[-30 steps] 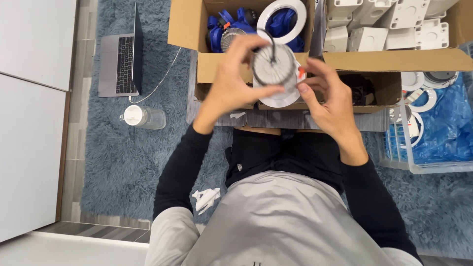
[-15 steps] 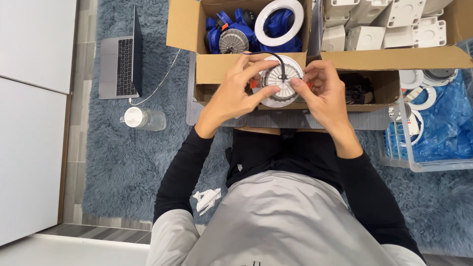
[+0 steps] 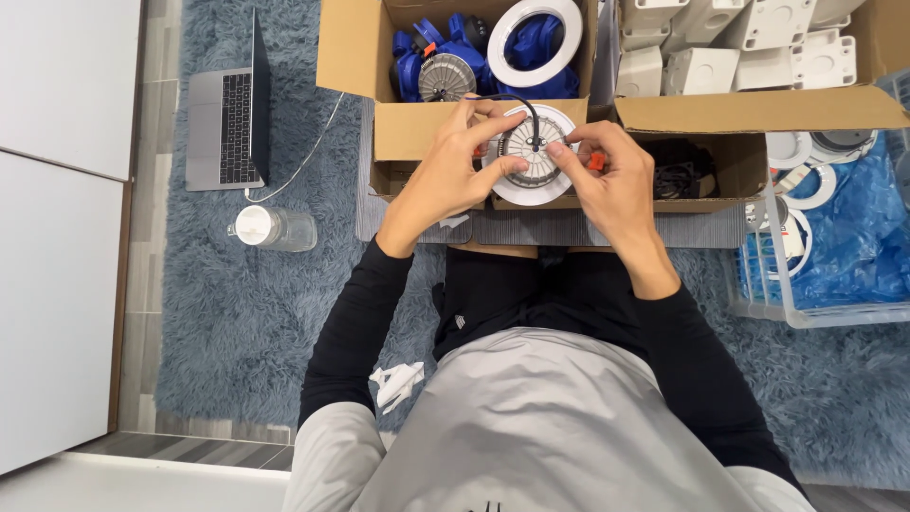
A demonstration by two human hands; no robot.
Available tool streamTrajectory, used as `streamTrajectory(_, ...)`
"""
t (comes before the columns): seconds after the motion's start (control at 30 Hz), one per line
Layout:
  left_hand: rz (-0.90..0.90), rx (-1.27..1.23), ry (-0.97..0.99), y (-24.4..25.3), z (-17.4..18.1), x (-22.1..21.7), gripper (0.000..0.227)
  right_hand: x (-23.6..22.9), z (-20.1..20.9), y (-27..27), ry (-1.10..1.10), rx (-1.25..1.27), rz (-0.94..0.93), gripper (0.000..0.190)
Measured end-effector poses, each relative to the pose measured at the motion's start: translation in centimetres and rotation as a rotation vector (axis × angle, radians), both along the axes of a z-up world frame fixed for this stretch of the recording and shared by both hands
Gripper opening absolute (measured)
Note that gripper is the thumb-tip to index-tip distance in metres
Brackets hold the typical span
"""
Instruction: Assembling LED downlight fixtures by fitting trim rings and adjusting mounting clips with a screwdriver
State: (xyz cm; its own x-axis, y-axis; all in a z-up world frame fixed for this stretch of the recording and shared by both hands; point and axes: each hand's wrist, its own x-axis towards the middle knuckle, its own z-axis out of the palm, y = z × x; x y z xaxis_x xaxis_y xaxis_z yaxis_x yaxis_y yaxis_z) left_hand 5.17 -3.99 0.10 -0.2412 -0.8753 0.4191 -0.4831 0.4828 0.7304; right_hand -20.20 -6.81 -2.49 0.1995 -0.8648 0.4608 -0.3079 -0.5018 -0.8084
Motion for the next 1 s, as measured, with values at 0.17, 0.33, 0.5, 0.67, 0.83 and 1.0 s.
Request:
streamTrajectory(0.17, 0.009, 0.032, -0.01, 0.1, 0.1, 0.1, 0.052, 0.2, 0.1, -0.2, 0.014, -0.013, 0.002, 0.02)
streamTrajectory(0.33, 0.019, 0.055, -0.033, 0.1, -0.4, 0.1, 0.054, 0.1, 0.0, -0.2, 0.026, 0.0, 0.007, 0.019)
streamTrajectory(0.5, 0.03, 0.075, -0.057, 0.2, -0.7, 0.1, 0.054, 0.1, -0.1, -0.3, 0.037, 0.001, 0.01, 0.019)
streamTrajectory(0.67, 0.034, 0.069, -0.069, 0.2, -0.8, -0.1, 0.054, 0.0, -0.3, -0.4, 0.05, -0.001, 0.006, 0.019)
streamTrajectory(0.83, 0.045, 0.055, -0.095, 0.5, -0.6, -0.2, 0.054, 0.1, -0.2, -0.3, 0.053, 0.006, 0.012, 0.019)
streamTrajectory(1.0, 0.089, -0.034, -0.225, 0.6, -0.6, -0.4, 0.053, -0.1, -0.3, -0.4, 0.047, 0.044, 0.022, 0.021)
